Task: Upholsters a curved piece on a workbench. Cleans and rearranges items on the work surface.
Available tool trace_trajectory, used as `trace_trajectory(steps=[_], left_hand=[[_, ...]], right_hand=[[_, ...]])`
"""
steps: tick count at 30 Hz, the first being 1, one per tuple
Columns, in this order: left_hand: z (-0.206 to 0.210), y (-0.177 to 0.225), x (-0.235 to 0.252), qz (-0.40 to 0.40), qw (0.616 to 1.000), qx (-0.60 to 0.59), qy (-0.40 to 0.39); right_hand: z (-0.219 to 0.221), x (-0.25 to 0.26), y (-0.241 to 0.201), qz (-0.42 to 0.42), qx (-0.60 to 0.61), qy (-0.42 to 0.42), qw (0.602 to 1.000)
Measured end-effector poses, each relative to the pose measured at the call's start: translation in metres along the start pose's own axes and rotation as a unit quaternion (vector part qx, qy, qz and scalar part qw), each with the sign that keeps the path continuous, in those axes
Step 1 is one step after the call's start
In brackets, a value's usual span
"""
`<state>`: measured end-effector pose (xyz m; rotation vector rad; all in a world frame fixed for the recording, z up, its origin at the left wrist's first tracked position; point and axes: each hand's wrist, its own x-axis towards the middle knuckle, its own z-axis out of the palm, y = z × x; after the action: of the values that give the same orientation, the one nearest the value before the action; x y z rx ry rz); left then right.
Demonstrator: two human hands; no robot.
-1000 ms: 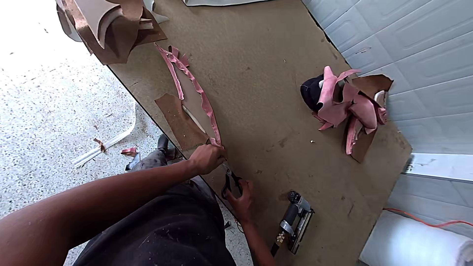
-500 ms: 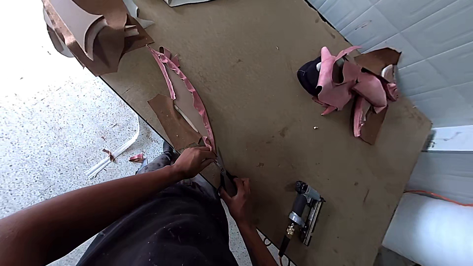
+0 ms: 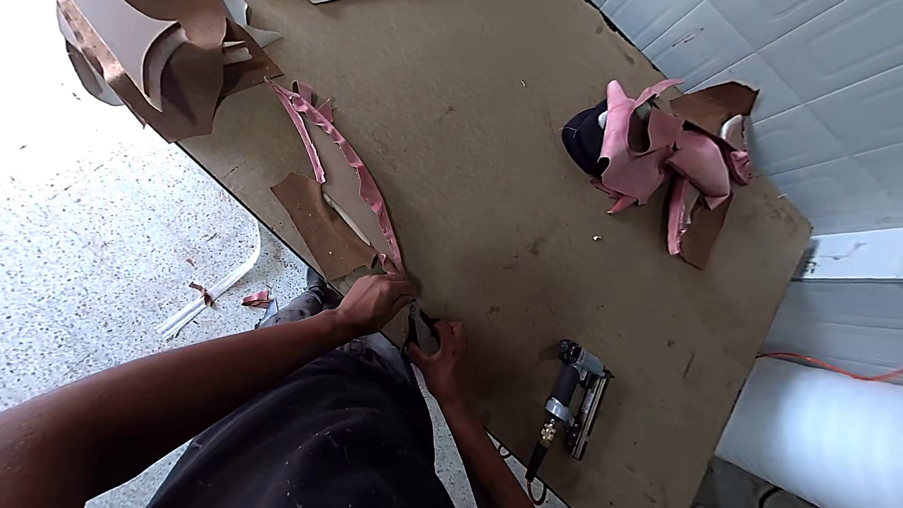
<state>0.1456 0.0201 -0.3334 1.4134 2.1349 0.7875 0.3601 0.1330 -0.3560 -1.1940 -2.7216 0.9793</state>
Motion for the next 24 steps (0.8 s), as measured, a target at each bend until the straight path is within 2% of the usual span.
trace_trajectory(steps=[3, 6, 13, 17, 22, 24], left_hand=[[0.001, -0.004, 0.001, -0.015, 1.000, -0.010, 0.006], [0.002, 0.002, 0.002, -0.029, 0.999, -0.016, 0.007], [0.007, 0.015, 0.009, -0.026, 0.999, -0.003, -0.036], [0.008, 0.013, 0.013, -0.018, 0.999, -0.006, -0.048], [-0.004, 0.012, 0.020, -0.023, 0.997, -0.022, -0.072], [-0.004, 0.017, 0.019, -0.022, 0.996, -0.031, -0.076]], right_hand=[[-0.006, 0.000, 0.005, -0.064, 0.007, 0.027, 0.998], [-0.011, -0.001, 0.012, -0.092, 0.014, 0.028, 0.995], [-0.015, 0.005, -0.001, -0.038, -0.016, -0.008, 0.999], [-0.013, 0.022, -0.010, -0.036, -0.011, 0.001, 0.999], [-0.010, 0.026, 0.007, -0.122, 0.032, -0.011, 0.992], [-0.009, 0.024, 0.010, -0.122, 0.047, -0.029, 0.991]])
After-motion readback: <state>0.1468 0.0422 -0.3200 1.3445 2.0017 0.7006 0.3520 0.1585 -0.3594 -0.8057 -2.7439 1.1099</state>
